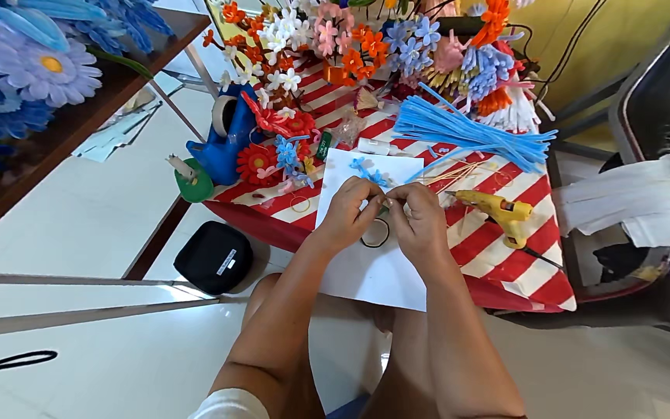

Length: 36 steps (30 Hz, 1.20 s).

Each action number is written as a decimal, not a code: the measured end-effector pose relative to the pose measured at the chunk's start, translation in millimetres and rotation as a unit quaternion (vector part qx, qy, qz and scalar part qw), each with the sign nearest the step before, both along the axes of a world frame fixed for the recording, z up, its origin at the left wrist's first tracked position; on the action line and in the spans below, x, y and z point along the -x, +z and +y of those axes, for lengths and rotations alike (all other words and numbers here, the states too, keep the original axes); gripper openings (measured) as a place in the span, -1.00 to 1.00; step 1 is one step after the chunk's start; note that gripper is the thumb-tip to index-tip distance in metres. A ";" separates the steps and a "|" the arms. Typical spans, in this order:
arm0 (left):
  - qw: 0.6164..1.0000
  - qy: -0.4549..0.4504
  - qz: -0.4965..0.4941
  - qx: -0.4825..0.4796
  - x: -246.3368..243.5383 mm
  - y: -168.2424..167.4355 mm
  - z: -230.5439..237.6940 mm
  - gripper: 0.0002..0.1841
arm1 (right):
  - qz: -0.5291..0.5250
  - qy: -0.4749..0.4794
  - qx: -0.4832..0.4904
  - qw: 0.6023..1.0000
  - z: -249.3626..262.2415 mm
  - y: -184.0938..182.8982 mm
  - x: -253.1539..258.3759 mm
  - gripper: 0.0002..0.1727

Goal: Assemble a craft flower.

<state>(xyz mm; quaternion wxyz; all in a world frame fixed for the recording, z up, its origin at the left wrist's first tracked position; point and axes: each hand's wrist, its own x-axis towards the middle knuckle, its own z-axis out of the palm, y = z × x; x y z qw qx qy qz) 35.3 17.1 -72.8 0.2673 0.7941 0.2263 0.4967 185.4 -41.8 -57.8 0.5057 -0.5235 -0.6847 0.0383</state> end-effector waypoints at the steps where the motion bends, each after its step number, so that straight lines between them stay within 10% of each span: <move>1: 1.000 0.002 0.002 -0.004 -0.2 0.0 0.0 -0.81 | -0.002 -0.002 -0.002 1.000 -0.2 0.1 0.9 -0.84; 16: 0.995 0.020 0.054 -0.086 4.1 -0.4 8.1 -0.77 | 0.027 0.014 -0.004 1.000 2.7 -0.2 6.1 -0.88; 28: 0.953 0.185 0.205 0.123 15.4 4.5 18.3 -0.74 | 0.052 -0.031 0.015 0.998 5.6 4.6 -16.2 -0.84; 36: 0.925 0.215 0.299 0.099 0.5 -4.3 25.2 -0.81 | 0.064 -0.032 0.023 0.997 4.2 4.0 -14.2 -0.84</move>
